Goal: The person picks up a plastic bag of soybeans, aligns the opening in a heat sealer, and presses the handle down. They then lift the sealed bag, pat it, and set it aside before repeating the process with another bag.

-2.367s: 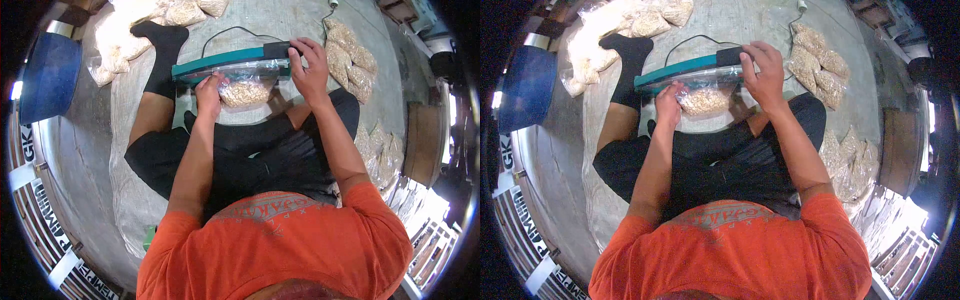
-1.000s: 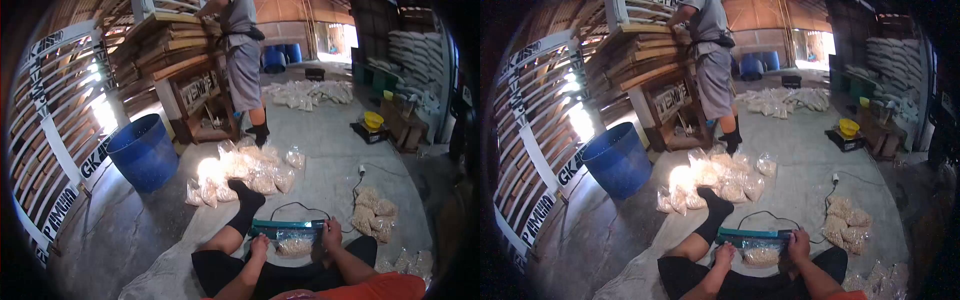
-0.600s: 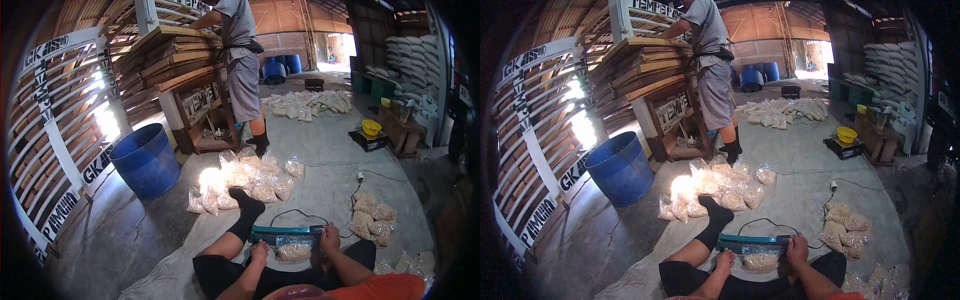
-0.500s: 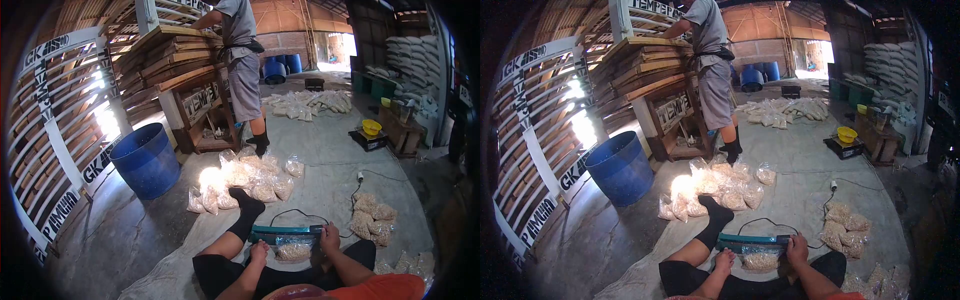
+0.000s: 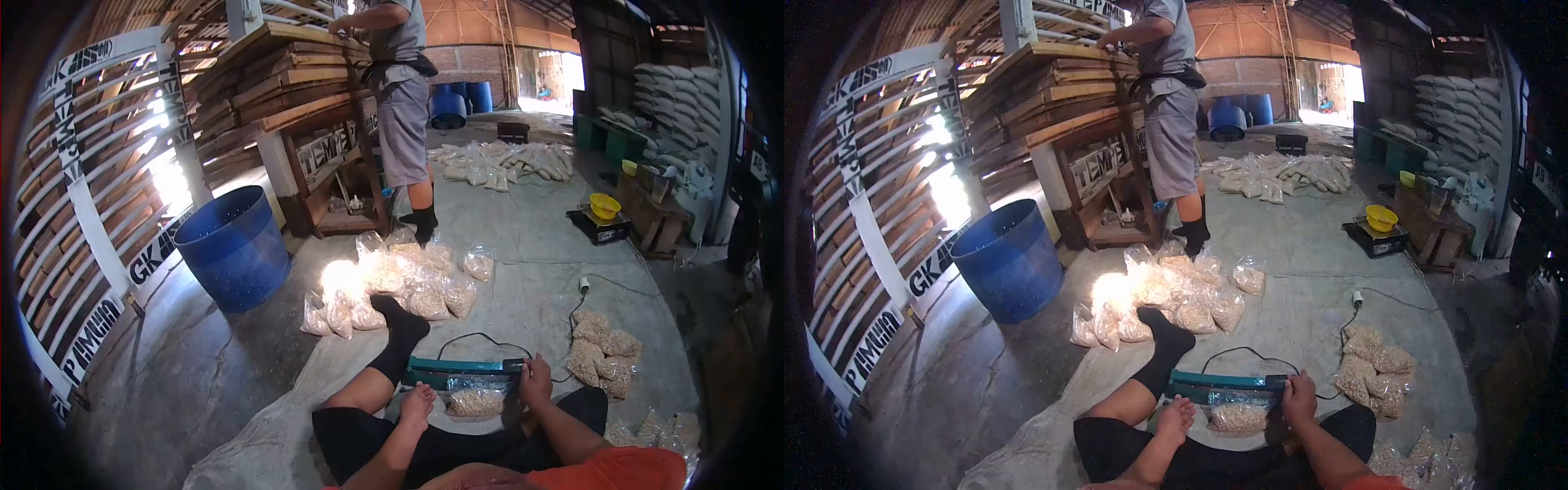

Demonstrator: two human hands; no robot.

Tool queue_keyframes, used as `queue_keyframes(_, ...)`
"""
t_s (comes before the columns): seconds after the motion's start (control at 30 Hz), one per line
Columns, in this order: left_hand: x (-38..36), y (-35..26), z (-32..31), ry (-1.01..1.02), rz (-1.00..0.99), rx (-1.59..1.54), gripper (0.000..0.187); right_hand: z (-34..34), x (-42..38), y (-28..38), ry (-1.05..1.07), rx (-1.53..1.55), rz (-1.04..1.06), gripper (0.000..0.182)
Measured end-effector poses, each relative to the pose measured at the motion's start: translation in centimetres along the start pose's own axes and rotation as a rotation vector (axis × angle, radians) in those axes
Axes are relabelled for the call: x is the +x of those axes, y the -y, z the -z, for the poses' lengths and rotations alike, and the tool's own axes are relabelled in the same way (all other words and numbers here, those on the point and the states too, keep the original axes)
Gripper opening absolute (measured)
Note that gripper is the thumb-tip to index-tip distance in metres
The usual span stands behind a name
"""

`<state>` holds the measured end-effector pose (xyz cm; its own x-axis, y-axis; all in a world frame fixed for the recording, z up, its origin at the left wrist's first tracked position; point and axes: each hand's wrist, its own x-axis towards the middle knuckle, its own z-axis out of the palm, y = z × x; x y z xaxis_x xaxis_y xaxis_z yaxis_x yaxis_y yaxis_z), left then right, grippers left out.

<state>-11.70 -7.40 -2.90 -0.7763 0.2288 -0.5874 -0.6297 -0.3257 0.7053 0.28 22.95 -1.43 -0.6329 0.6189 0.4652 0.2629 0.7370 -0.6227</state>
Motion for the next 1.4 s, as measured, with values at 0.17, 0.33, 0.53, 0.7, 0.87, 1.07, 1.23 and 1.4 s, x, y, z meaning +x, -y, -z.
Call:
queue_keyframes(0.17, -2.1, -0.8, 1.6, 0.093, 0.039, -0.005, 0.032, 0.3, 0.4, 0.4, -0.068, 0.060, 0.114, 0.025)
queue_keyframes(0.33, 0.6, -0.2, 2.7, 0.094, 0.071, -0.037, 0.033, 3.8, 2.7, 7.1, -0.085, 0.160, 0.179, 0.025)
queue_keyframes(0.53, 1.0, 0.1, 1.3, 0.099, 0.076, 0.038, 0.038, 4.2, 3.0, 7.8, -0.130, 0.043, 0.273, 0.046)
queue_keyframes(0.7, 0.8, 0.4, 1.8, 0.147, 0.068, 0.072, 0.038, 3.4, -4.6, 4.2, -0.203, 0.232, 0.066, 0.063)
queue_keyframes(0.87, -0.2, 0.1, 0.6, 0.131, 0.045, 0.106, 0.034, 4.8, -7.1, 4.6, 0.317, 0.233, -0.088, 0.056)
queue_keyframes(1.07, 1.8, 2.6, 2.2, 0.142, -0.100, 0.255, 0.028, 3.3, -7.6, 2.6, 0.412, 0.131, -0.128, 0.049)
queue_keyframes(1.23, 1.7, 2.0, 2.5, 0.150, -0.059, 0.202, 0.032, 3.9, -7.6, 3.3, 0.517, 0.046, -0.118, 0.049)
queue_keyframes(1.4, 0.0, 1.2, 0.5, 0.107, -0.028, 0.127, 0.036, 4.6, -6.9, 4.3, 0.554, 0.128, -0.201, 0.035)
